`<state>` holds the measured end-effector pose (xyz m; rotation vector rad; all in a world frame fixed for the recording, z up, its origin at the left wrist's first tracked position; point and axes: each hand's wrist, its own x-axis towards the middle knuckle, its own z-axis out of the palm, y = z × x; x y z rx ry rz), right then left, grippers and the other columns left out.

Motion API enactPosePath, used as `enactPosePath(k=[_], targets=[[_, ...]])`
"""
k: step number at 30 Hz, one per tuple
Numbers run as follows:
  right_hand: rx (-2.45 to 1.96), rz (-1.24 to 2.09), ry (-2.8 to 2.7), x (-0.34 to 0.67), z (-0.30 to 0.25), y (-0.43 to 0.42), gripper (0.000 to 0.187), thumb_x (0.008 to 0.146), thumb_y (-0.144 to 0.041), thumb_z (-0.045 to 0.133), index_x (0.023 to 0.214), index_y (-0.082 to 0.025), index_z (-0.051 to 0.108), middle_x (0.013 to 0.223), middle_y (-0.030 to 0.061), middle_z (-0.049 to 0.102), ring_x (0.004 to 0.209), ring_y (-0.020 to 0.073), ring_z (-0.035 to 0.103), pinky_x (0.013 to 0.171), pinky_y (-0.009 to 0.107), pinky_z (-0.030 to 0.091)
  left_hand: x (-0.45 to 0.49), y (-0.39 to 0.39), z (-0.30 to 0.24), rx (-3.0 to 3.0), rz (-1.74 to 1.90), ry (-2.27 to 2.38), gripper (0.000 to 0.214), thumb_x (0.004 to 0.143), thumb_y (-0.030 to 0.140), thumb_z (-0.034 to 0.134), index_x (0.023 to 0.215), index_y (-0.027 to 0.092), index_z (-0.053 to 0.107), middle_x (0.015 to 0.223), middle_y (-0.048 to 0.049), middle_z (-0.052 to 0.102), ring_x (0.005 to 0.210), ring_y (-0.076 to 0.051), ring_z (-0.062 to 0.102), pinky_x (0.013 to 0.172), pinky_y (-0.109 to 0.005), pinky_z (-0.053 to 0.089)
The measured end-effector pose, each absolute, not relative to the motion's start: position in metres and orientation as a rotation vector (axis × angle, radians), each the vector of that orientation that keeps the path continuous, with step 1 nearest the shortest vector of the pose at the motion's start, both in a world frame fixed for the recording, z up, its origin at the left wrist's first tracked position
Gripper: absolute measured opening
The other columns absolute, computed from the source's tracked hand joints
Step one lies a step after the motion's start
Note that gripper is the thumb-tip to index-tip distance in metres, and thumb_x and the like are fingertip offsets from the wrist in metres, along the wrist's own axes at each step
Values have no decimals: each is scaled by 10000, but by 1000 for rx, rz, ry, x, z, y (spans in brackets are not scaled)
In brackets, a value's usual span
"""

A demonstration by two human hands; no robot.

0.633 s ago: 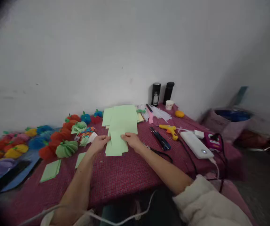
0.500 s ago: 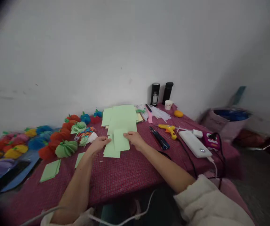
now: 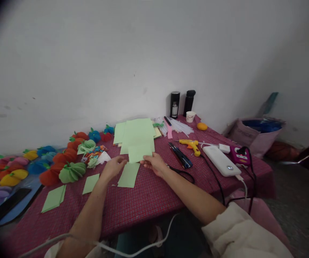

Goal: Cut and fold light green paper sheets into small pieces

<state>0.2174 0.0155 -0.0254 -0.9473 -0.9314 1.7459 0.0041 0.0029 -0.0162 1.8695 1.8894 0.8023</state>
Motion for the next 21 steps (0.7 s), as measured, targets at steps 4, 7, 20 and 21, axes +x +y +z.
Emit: enactPosePath(k=[4,7,20,21], targets=[[-875,1729,-937,220,-28,16,189,705,-170,619,880,-151,550,792,25,644,605,86,622,436,132,461,15,0,-2,1727,1186,1688,427,806,472,385,977,159,621,829,-66,648,716,-168,558,598,-240,371],[-846,1731,-1017,219,-30,14,219,693,-200,638,888,-158,549,810,25,646,604,91,623,426,135,453,25,-2,1,1596,1301,1460,458,803,491,396,1055,161,590,801,-42,642,648,-133,542,552,-214,371],[-950,1507,-1331,218,-26,12,266,685,-346,614,852,-141,580,788,25,635,654,119,569,558,215,439,27,-1,-11,1488,1155,1308,378,693,444,585,848,112,681,692,-41,646,584,-127,525,534,-222,391],[-947,1456,-1333,219,-24,12,279,686,-372,608,837,-138,589,776,20,633,650,116,556,571,216,429,27,-2,-10,1503,1125,1314,371,693,445,584,824,112,683,668,-33,637,565,-119,514,521,-216,380]])
